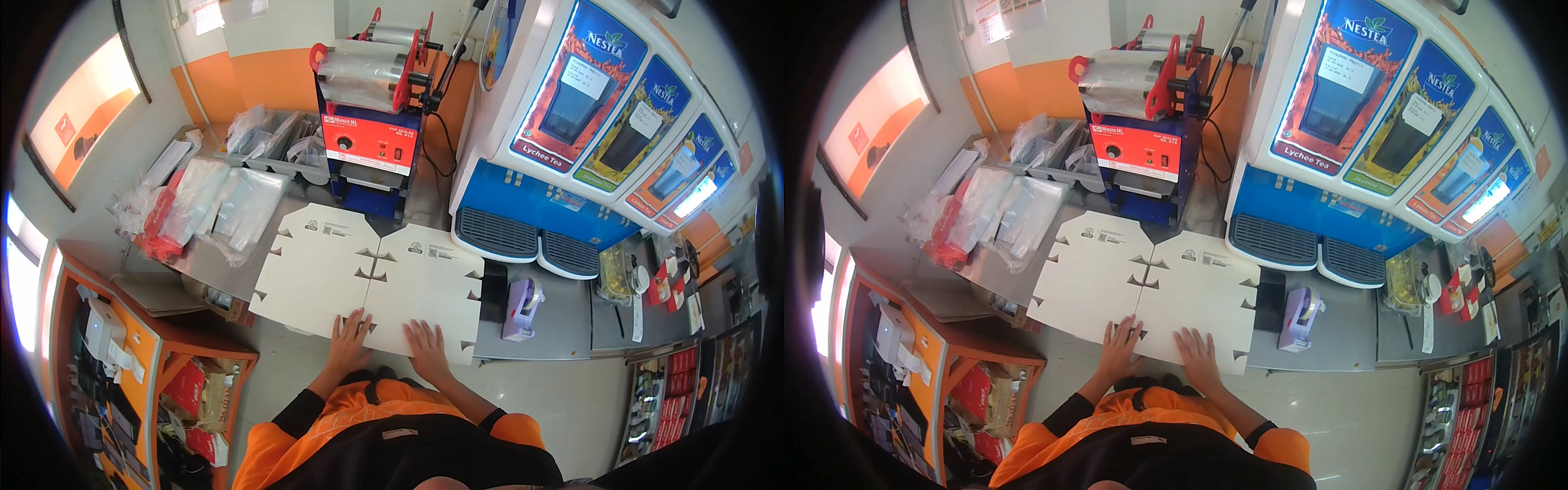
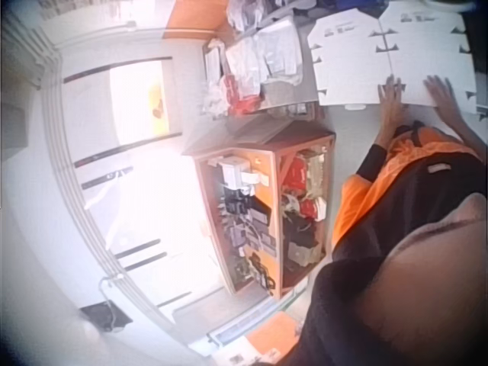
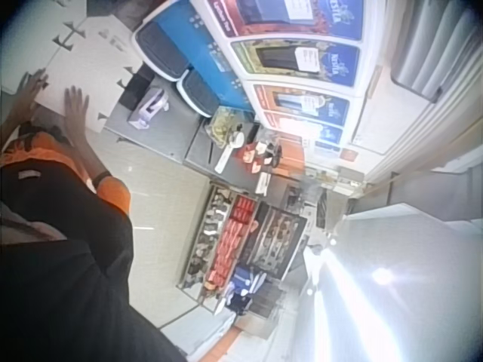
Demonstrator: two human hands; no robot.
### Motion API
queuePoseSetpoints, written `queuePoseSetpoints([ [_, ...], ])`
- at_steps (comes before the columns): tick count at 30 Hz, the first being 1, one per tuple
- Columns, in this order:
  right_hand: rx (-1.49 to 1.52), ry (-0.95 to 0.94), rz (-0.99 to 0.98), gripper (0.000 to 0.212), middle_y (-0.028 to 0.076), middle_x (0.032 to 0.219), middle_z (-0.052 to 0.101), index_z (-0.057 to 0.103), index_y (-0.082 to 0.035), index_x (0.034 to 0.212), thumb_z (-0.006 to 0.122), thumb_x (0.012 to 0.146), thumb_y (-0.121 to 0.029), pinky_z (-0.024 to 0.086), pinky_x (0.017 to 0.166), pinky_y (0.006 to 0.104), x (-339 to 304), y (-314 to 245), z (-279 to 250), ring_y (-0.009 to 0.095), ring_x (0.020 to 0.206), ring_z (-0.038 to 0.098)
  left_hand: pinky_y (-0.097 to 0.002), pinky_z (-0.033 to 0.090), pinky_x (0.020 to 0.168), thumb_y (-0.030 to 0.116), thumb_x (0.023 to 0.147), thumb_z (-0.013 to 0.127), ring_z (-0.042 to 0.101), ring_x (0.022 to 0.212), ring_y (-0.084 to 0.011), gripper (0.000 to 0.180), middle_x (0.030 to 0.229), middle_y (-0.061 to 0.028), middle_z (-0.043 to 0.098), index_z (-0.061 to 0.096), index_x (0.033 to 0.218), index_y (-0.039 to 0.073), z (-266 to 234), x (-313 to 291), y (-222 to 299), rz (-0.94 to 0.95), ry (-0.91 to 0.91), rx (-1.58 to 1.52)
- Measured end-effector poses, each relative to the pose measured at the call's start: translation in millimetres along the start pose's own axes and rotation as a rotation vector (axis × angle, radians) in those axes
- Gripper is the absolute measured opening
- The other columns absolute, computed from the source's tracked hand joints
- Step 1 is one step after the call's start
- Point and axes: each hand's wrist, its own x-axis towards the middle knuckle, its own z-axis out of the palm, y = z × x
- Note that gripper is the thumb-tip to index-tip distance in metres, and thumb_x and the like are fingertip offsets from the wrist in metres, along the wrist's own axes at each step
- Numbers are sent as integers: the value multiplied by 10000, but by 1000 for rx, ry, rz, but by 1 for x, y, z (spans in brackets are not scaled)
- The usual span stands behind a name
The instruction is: The person sits on the floor and sorts flat-packed cardboard boxes, then moves to a counter to fold and tape them into finished boxes. The person handles multiple boxes one at a time, folding flaps and securing them with tape.
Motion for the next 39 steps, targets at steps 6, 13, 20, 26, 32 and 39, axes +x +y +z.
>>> queuePoseSetpoints([
  [6,100,-38,59,890,200,1419,281,262,-77,1435,722,724,-348,140,1095,577,8,-18,-8,416,1328,240,-526,181,1104,360,553,785,267,1344,-356,1010,1472,-194,239,320,1378,10,-12,11,1,23,-70,-28],
  [13,423,205,187,681,229,1357,328,378,-51,1359,659,802,-323,248,1043,537,8,3,-15,422,1254,321,-505,169,1116,638,592,708,232,1373,-329,1112,1474,-199,249,299,1388,-22,-19,24,-8,72,-109,-20],
  [20,256,443,520,536,240,1256,394,447,-1,1243,622,825,-287,318,975,508,1,45,-14,427,1166,379,-497,156,1119,628,770,556,253,1370,-316,931,1462,-194,287,321,1385,-30,-10,22,-12,81,-25,34],
  [26,186,122,1014,590,280,1222,421,418,47,1127,619,815,-412,394,933,485,-20,55,-27,460,1129,439,-501,152,1118,591,814,526,240,1371,-327,889,1463,-195,278,300,1386,-50,-12,22,-12,90,-17,-27],
  [32,362,54,1114,652,312,1034,586,443,67,1123,561,830,-503,455,847,492,-28,70,-23,460,990,577,-485,147,1123,539,829,530,257,1362,-324,835,1452,-183,302,310,1384,-44,-10,23,-12,75,3,-75],
  [39,488,154,1077,715,290,992,627,500,97,1104,628,789,-531,469,832,448,-32,78,-9,417,939,617,-487,171,1114,514,838,524,303,1337,-315,780,1425,-174,352,357,1361,-41,-6,20,-16,80,46,-112],
])
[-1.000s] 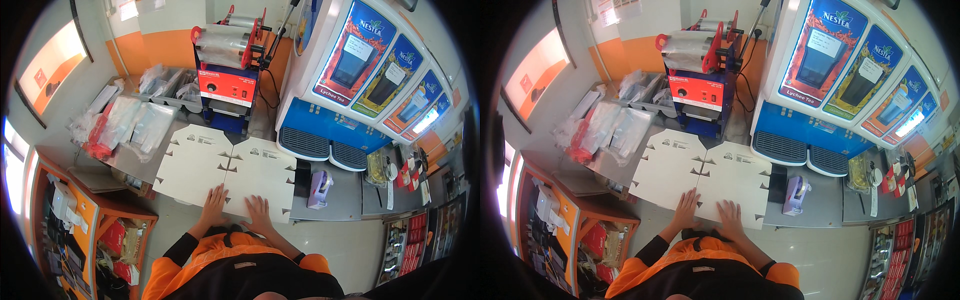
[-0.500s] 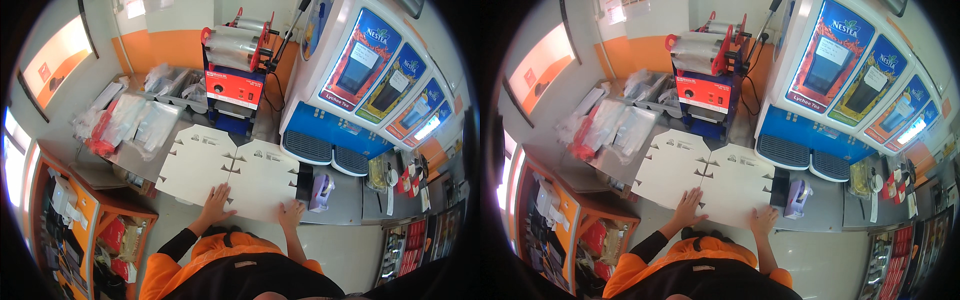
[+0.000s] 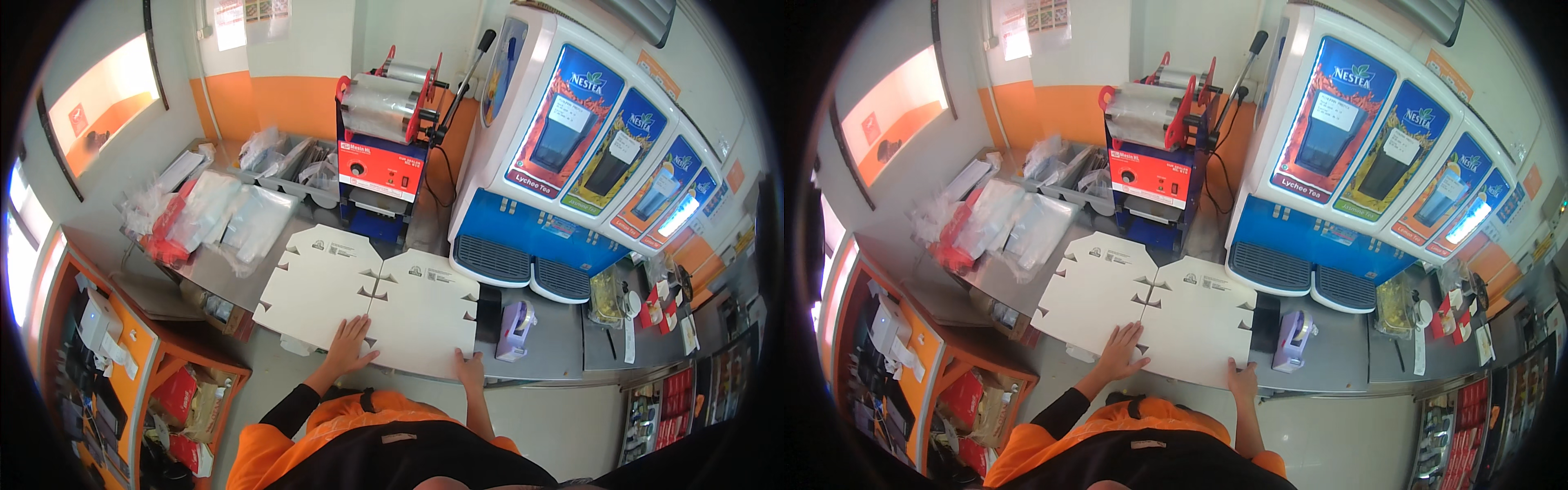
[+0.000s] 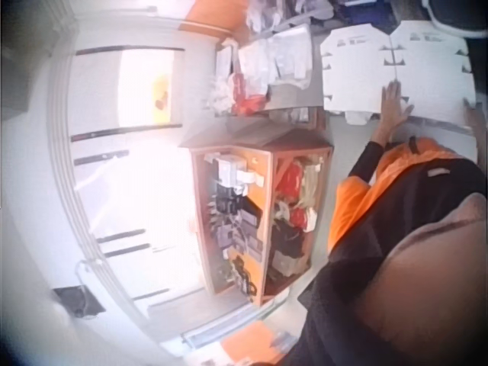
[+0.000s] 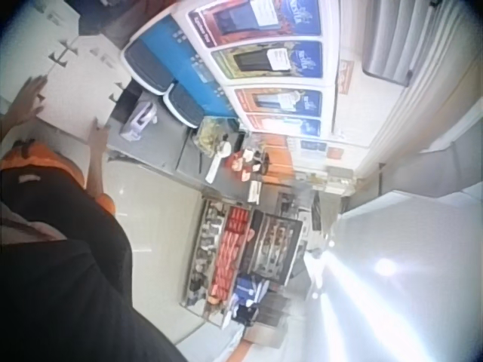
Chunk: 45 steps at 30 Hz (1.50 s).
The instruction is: The person sits on the floor and sorts flat-packed cardboard boxes, then moves to a counter to fold and tape them into finished boxes. The person handles multiple boxes one at a time, folding flaps and securing them with tape.
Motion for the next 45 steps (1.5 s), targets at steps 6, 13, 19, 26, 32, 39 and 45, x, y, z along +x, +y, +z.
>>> queuePoseSetpoints([
  [6,357,-55,-33,625,219,947,666,610,92,1043,688,783,-471,481,782,354,13,22,7,292,904,645,-494,169,1113,528,844,503,288,1347,-318,795,1435,-181,334,328,1377,-35,6,-1,-7,14,-2,13],
  [13,510,-85,-84,486,162,987,677,614,59,1087,678,829,-348,476,805,323,-18,9,-15,230,920,637,-467,281,1066,370,861,592,362,1279,-326,637,1333,-192,410,391,1310,-33,-12,-20,32,-290,265,-195],
  [19,427,-12,-91,477,136,933,673,622,50,1083,674,833,-352,486,759,310,-73,-6,-47,190,851,629,-371,370,990,219,867,628,484,1145,-222,569,1249,-166,498,388,1312,-41,43,-73,-7,-524,-189,-1463],
  [26,390,51,6,429,112,783,674,654,68,984,696,812,-324,486,636,299,-156,-44,-93,157,695,613,-292,453,929,254,933,551,564,1062,-182,459,1192,-110,556,443,1282,-24,-14,-71,-9,-766,-750,-1766],
  [32,454,206,103,419,83,697,628,622,88,804,693,805,-324,439,576,275,-224,-71,-105,128,624,551,-284,474,892,287,924,575,577,1022,-159,477,1149,-92,573,465,1259,-35,-120,-74,13,-704,-704,-1547],
  [39,506,235,130,371,88,670,626,627,81,789,686,824,-283,442,565,260,-276,-124,-92,105,619,549,-262,487,801,238,902,617,582,942,-123,415,1052,-61,607,510,1237,16,-167,-107,-25,-736,-600,-1331],
  [45,704,129,-80,232,56,758,644,651,44,931,657,853,-174,451,604,238,-259,-162,-42,85,682,558,-239,465,797,173,896,618,569,924,-95,346,1022,-27,620,549,1206,34,-202,-123,-63,-602,-229,-1323],
])
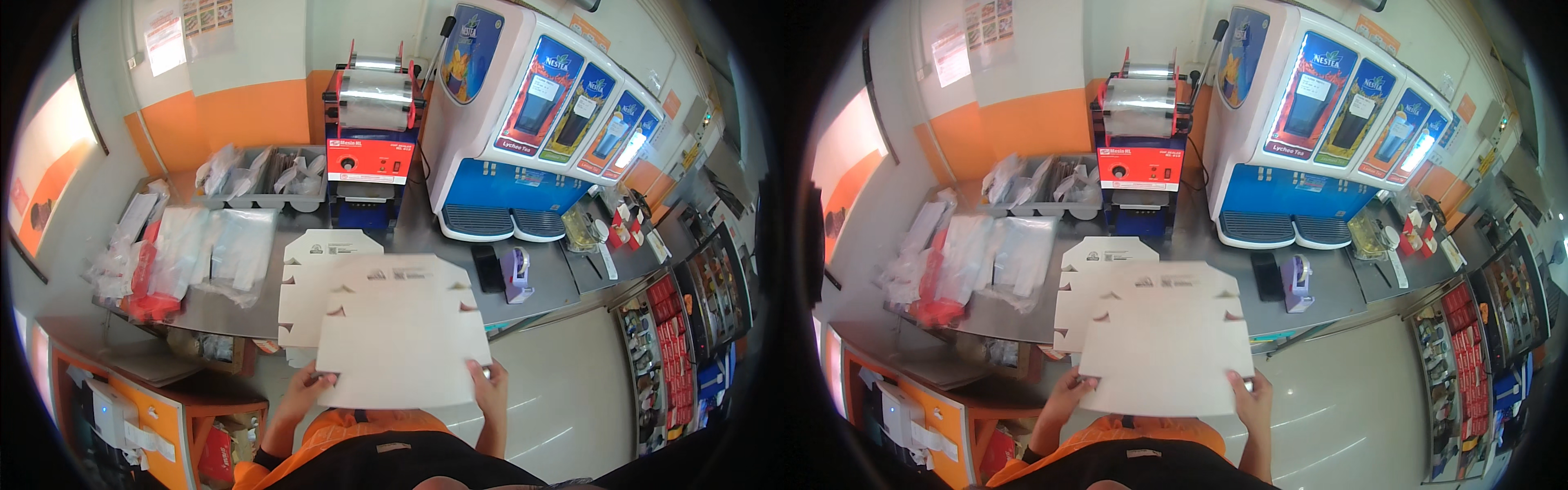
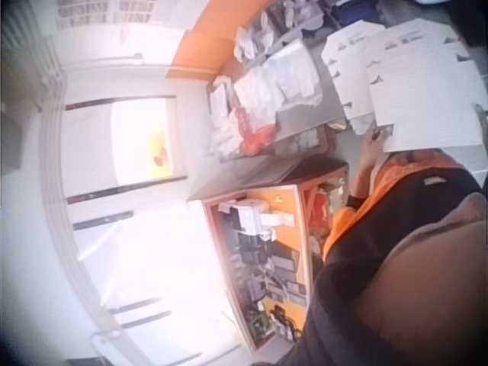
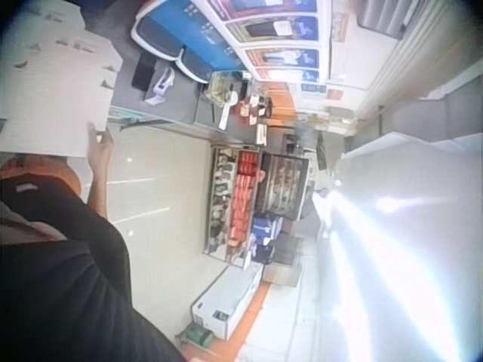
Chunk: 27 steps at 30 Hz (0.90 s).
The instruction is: The person sits on the floor and sorts flat-packed cardboard boxes, then moves to a counter to fold and tape them into finished boxes. The person handles multiple boxes one at a time, folding flaps and securing them with tape.
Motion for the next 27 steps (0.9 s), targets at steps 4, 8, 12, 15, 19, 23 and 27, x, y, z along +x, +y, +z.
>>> queuePoseSetpoints([
  [4,114,-99,-140,205,42,787,654,649,37,970,651,857,-135,456,632,225,35,33,61,69,715,568,-236,451,820,148,884,631,565,933,-93,351,1044,-19,617,556,1207,33,-49,37,-6,110,85,-3],
  [8,66,-137,-153,291,94,810,672,644,39,975,669,848,-221,477,661,266,70,68,130,138,736,608,-262,476,764,189,889,616,592,853,-111,344,975,-41,639,568,1180,10,-98,89,-23,167,165,78],
  [12,-353,-158,-173,523,214,844,665,628,43,977,637,826,-458,498,727,382,100,145,184,336,796,646,-277,490,691,180,882,633,608,790,-129,316,911,-63,654,595,1141,3,-157,138,-64,217,296,430],
  [15,-428,-209,-182,673,278,873,641,606,58,978,575,806,-593,487,767,464,104,156,197,443,872,616,-277,490,663,183,883,627,603,738,-133,296,867,-69,652,607,1105,-12,-183,156,-97,210,405,430],
  [19,-438,-276,-117,656,275,887,643,604,56,976,584,808,-578,487,768,464,109,163,183,433,878,621,-307,486,710,250,862,650,595,791,-181,359,860,-98,640,608,1073,-36,-161,162,-93,128,343,327],
  [23,-560,-217,-160,592,218,753,654,628,55,895,663,779,-524,495,645,400,113,158,184,330,708,650,-372,464,814,340,820,681,558,945,-269,476,913,-153,610,593,1075,-51,-165,182,-119,171,588,664],
  [27,-792,-222,-152,638,213,782,652,621,36,956,628,772,-575,505,676,416,107,116,172,338,764,654,-426,425,881,386,777,708,510,1026,-330,636,1044,-199,558,500,1194,-48,-165,184,-125,213,816,790],
])
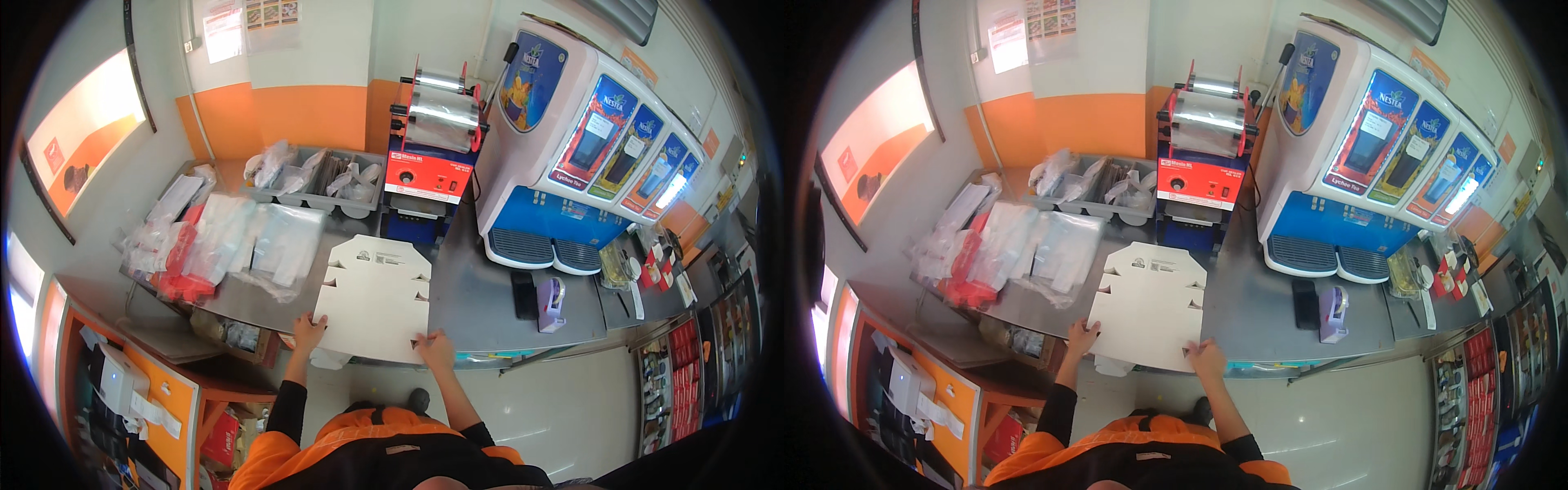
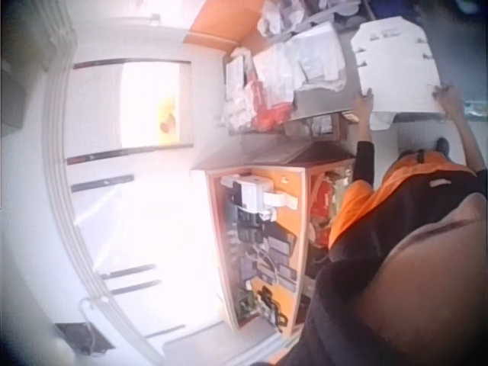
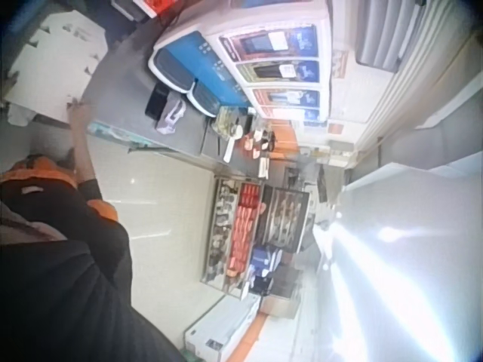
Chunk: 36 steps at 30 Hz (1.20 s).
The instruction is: The person sits on the floor and sorts flat-packed cardboard boxes, then moves to a counter to fold and tape them into finished boxes. The person handles multiple boxes one at a time, folding flaps and securing them with tape.
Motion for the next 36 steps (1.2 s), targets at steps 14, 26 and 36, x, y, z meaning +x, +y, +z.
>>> queuePoseSetpoints([
  [14,1342,-746,566,486,64,1146,578,504,-119,1226,535,903,-481,389,944,354,-10,28,19,214,1083,527,-379,400,982,260,857,668,476,1103,-202,506,1210,-49,461,433,1284,123,-46,-82,64,-792,-463,-1475],
  [26,1051,-963,318,579,109,1210,565,419,-78,1329,464,927,-493,465,859,398,-18,116,-5,270,1070,566,-273,456,784,365,795,718,573,968,-139,530,1095,-10,594,525,1212,100,-29,-187,68,-710,-260,-1120],
  [36,1105,-1306,339,571,89,1269,529,407,-91,1345,409,936,-490,446,892,464,34,100,-22,290,1145,517,-325,494,831,469,773,712,599,973,-158,666,1091,-71,609,502,1234,37,26,-245,86,-872,226,-1159],
])
